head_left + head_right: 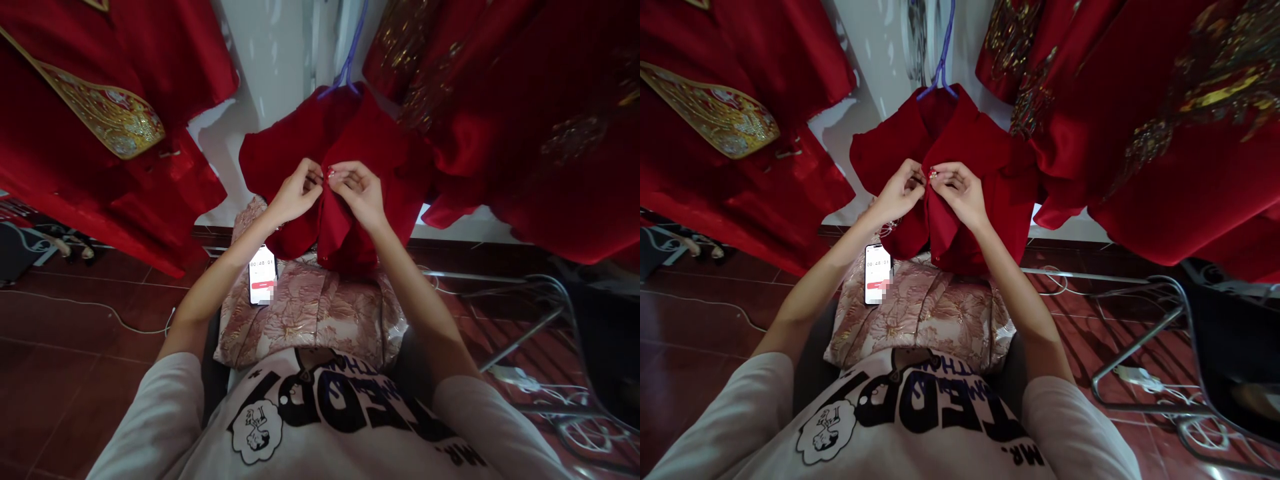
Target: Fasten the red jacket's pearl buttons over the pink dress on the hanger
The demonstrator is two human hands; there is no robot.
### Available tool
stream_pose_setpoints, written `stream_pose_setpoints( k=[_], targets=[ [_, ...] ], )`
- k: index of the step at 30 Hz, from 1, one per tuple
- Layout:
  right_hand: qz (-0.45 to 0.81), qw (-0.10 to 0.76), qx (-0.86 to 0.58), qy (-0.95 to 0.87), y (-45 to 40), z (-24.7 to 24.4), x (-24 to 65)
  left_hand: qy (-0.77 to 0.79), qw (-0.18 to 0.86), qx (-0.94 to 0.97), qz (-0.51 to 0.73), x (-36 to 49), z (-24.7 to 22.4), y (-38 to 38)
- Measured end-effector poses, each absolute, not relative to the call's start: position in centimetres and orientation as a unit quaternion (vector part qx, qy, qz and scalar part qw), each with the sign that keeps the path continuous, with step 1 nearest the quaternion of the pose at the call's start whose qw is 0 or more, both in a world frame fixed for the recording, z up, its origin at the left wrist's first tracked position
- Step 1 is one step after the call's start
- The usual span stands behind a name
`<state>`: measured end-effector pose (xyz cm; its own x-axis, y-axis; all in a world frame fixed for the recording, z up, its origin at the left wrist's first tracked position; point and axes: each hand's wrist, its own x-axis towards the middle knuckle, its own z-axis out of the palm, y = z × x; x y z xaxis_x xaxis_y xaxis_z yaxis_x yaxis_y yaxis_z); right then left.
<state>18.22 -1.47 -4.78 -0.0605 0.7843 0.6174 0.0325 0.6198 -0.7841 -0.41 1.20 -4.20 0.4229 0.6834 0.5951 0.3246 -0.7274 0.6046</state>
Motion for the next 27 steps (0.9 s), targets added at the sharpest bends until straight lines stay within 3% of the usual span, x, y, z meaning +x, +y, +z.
stream_pose_setpoints(
  k=[17, 27],
  targets=[
    [0.247, 0.643, -0.344, -0.638, -1.0, -4.9, 18.6, 0.338, 0.077, 0.854, 0.388, -0.1, -1.9, -1.7],
    [0.239, 0.653, -0.369, -0.616, -2.5, -4.2, 18.1, 0.363, 0.08, 0.839, 0.398, 0.1, -0.6, -2.0]
  ],
)
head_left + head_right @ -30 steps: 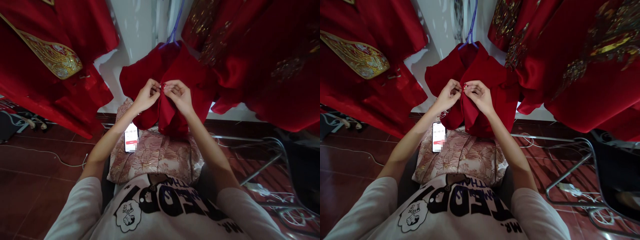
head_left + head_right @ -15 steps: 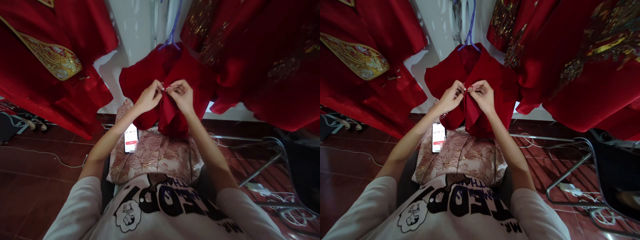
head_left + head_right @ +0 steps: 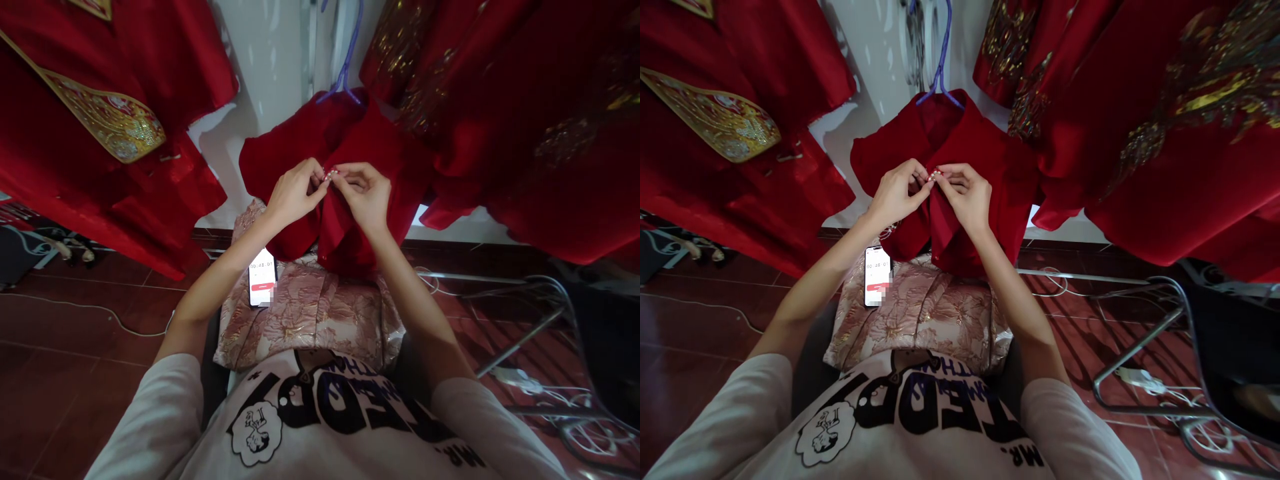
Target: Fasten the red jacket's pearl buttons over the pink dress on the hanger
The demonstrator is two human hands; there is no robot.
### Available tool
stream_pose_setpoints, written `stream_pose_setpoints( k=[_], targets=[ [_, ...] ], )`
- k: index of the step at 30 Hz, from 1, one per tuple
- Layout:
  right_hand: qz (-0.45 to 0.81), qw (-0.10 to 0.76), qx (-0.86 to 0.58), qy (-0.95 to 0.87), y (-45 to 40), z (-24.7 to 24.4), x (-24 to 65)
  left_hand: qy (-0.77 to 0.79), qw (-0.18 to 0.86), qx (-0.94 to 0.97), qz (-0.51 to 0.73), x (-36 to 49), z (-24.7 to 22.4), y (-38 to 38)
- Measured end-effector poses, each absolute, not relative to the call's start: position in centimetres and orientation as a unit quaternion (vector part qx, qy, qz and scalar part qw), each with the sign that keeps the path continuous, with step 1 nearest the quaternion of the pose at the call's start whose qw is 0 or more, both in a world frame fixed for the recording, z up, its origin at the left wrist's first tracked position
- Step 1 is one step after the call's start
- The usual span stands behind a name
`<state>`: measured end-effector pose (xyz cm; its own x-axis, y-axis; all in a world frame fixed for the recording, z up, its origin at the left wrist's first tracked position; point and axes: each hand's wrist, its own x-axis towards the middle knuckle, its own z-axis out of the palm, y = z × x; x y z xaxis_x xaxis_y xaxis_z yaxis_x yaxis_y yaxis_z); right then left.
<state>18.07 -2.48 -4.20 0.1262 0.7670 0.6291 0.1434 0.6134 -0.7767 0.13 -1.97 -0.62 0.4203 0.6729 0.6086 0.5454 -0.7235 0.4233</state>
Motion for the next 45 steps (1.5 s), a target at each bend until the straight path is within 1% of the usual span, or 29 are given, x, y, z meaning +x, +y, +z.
stream_pose_setpoints(
  k=[11, 19, 23, 26, 31, 34, 37, 39, 40, 42, 45],
  targets=[
    [0.257, 0.665, -0.341, -0.613, -2.8, -4.8, 18.0, 0.358, 0.077, 0.856, 0.363, 0.1, 0.5, -2.3],
    [0.246, 0.645, -0.336, -0.641, -3.1, -4.5, 18.3, 0.332, 0.054, 0.879, 0.338, -0.4, 1.0, -1.8],
    [0.246, 0.633, -0.326, -0.657, -3.0, -4.2, 18.5, 0.327, 0.063, 0.88, 0.339, -0.3, 0.9, -1.7],
    [0.24, 0.615, -0.337, -0.671, -2.4, -4.6, 18.5, 0.319, 0.117, 0.869, 0.361, 0.1, -0.1, -1.7],
    [0.259, 0.581, -0.349, -0.688, -1.6, -6.9, 19.3, 0.311, 0.303, 0.808, 0.398, 0.4, -2.2, -2.6],
    [0.273, 0.55, -0.357, -0.704, -2.4, -8.2, 21.3, 0.326, 0.353, 0.777, 0.407, -0.9, -3.1, -3.2],
    [0.342, 0.483, -0.376, -0.713, -3.8, -8.5, 24.4, 0.353, 0.332, 0.76, 0.433, -3.0, -4.4, -3.3],
    [0.4, 0.438, -0.386, -0.707, -4.5, -7.9, 26.6, 0.375, 0.292, 0.751, 0.459, -4.5, -5.6, -3.0],
    [0.413, 0.433, -0.396, -0.697, -4.8, -7.4, 27.6, 0.389, 0.271, 0.745, 0.469, -5.1, -6.2, -2.8],
    [0.391, 0.458, -0.422, -0.677, -5.0, -6.1, 29.0, 0.415, 0.248, 0.734, 0.478, -6.2, -7.4, -2.4],
    [0.342, 0.532, -0.436, -0.64, -5.1, -3.8, 29.9, 0.43, 0.247, 0.73, 0.47, -6.9, -8.5, -2.0]
  ],
)
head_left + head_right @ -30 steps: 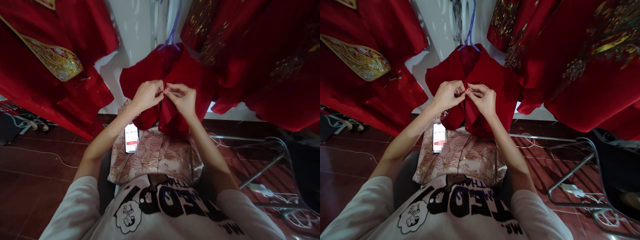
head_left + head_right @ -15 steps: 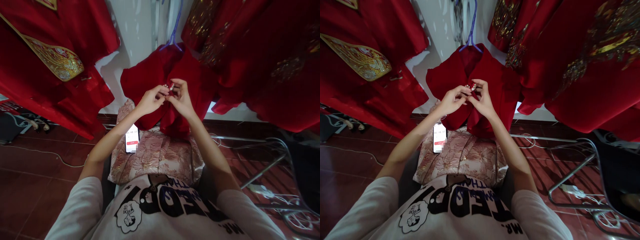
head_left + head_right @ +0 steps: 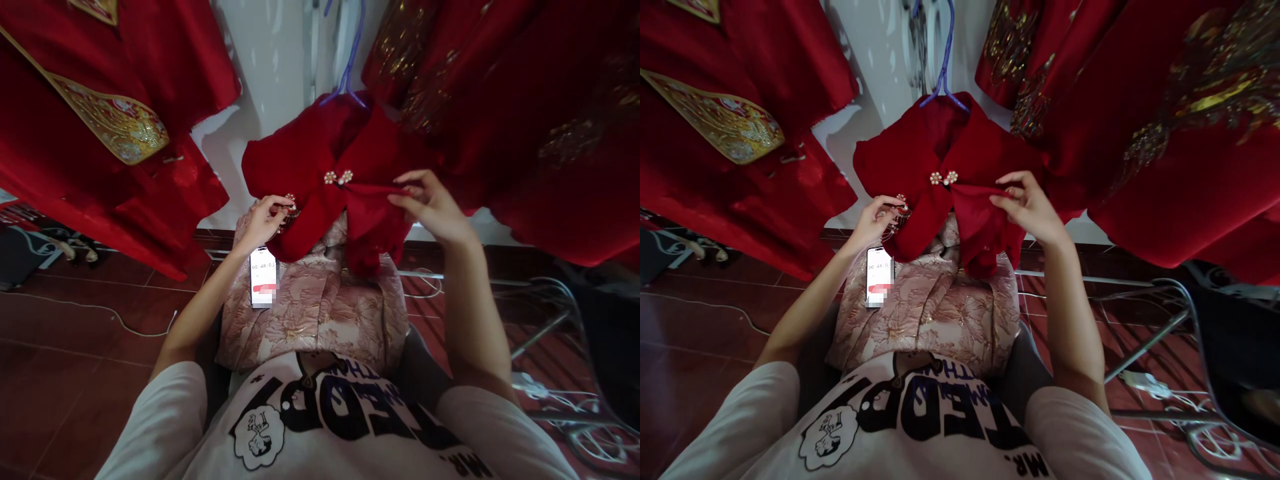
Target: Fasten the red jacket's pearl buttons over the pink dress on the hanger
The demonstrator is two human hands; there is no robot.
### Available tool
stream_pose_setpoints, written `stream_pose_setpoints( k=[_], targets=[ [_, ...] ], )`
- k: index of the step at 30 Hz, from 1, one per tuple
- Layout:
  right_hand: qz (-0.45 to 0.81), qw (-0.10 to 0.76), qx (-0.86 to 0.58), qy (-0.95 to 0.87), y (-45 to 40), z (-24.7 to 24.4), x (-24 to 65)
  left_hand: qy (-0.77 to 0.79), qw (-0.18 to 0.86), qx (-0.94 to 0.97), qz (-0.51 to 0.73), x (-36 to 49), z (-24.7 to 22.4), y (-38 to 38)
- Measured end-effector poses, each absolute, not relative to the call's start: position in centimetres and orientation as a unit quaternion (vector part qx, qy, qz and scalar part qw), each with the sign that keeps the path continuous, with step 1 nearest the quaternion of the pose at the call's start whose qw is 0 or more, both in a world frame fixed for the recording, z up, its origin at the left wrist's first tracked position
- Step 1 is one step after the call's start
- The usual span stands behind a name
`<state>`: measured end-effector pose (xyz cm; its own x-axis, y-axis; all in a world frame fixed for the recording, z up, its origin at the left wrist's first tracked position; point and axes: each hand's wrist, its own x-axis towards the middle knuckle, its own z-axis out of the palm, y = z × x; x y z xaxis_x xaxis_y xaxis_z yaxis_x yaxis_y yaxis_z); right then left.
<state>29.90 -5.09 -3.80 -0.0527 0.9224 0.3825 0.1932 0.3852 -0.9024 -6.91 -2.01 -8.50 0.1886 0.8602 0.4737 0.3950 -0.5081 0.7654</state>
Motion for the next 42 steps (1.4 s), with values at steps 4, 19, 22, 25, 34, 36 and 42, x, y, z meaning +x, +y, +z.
stream_pose_setpoints(
  k=[4, 19, 22, 25, 34, 36, 42],
  targets=[
    [0.316, 0.614, -0.374, -0.62, -6.6, -0.6, 28.2, 0.417, 0.281, 0.739, 0.449, -6.6, -8.5, -2.5],
    [0.384, 0.453, -0.313, -0.741, -6.7, -4.7, 18.3, 0.399, 0.352, 0.697, 0.481, -6.3, -7.9, -3.0],
    [0.393, 0.441, -0.298, -0.75, -6.0, -6.3, 17.5, 0.382, 0.365, 0.69, 0.494, -6.4, -8.0, -3.0],
    [0.364, 0.424, -0.294, -0.775, -6.1, -7.1, 16.7, 0.373, 0.372, 0.683, 0.506, -6.4, -8.2, -2.8],
    [0.278, 0.379, -0.303, -0.829, -6.4, -7.5, 16.1, 0.379, 0.359, 0.677, 0.518, -6.5, -7.8, -3.2],
    [0.256, 0.371, -0.307, -0.838, -6.5, -7.6, 16.0, 0.379, 0.354, 0.676, 0.524, -6.4, -7.8, -3.3],
    [0.195, 0.357, -0.318, -0.856, -6.2, -8.2, 15.5, 0.419, 0.338, 0.651, 0.535, -6.1, -8.1, -3.3]
  ],
)
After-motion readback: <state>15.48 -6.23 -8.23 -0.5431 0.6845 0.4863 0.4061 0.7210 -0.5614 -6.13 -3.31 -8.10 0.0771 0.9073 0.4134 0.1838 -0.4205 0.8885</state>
